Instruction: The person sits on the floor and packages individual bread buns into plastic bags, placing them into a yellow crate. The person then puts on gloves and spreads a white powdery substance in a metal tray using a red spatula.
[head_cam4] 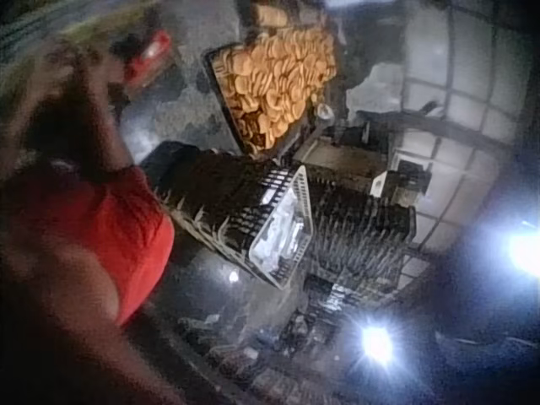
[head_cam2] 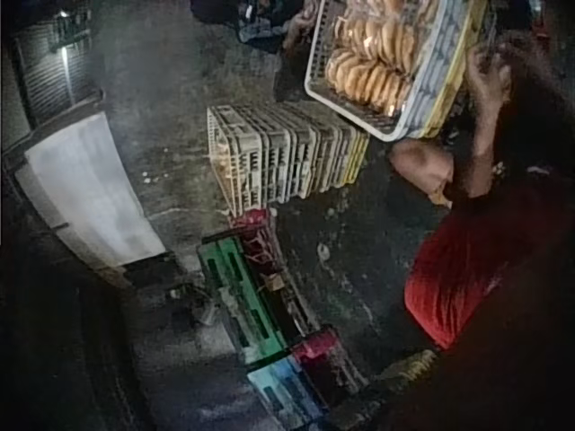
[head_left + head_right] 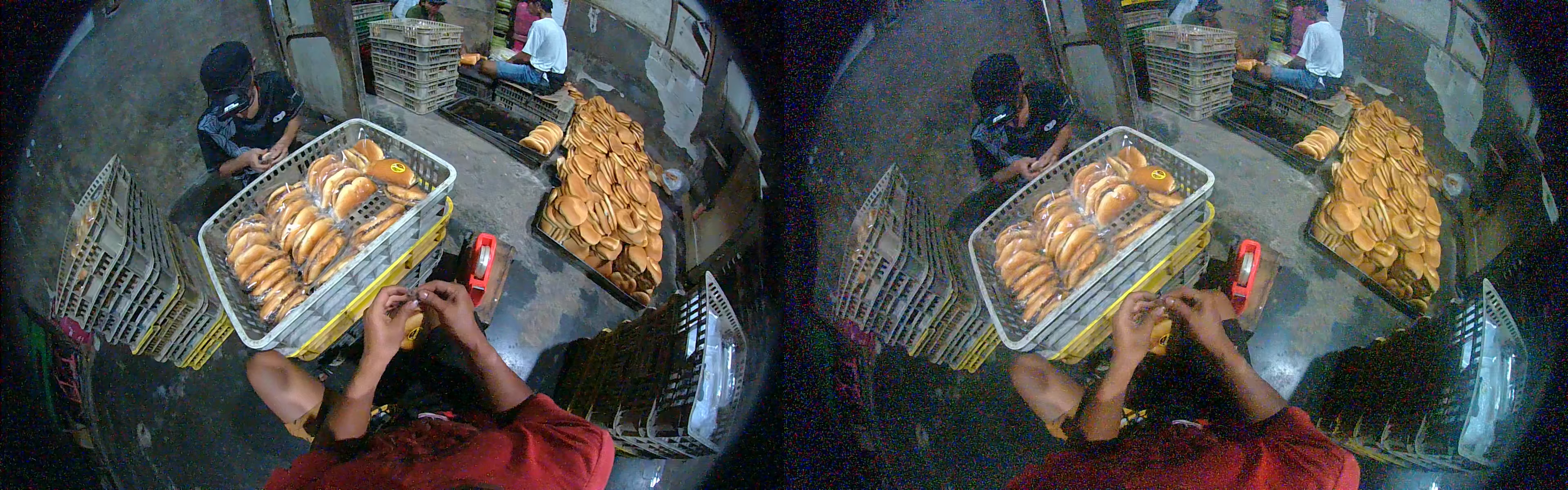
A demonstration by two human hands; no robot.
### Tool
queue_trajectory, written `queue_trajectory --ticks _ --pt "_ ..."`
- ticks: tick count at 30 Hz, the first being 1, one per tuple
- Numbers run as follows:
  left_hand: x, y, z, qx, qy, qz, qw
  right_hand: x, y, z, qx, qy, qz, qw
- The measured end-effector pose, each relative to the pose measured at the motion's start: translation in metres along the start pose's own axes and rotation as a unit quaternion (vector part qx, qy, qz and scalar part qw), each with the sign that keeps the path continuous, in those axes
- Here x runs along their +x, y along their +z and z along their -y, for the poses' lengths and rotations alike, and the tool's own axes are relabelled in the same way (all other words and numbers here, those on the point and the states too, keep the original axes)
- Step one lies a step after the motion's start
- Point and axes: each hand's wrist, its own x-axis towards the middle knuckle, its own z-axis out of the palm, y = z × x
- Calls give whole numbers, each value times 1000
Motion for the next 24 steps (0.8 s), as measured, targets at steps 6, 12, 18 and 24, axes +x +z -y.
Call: queue_trajectory --ticks 6,12,18,24 --pt "2 -1 14 -85 -37 -74 993 -12 23 21 -197 -150 -76 966" --pt "18 4 11 102 101 -38 989 -6 12 8 -89 -88 -105 987" --pt "10 47 -11 -5 -17 -75 997 -7 16 11 51 -88 -214 971" --pt "0 34 1 57 45 -87 994 30 -82 -75 -71 42 -355 931"
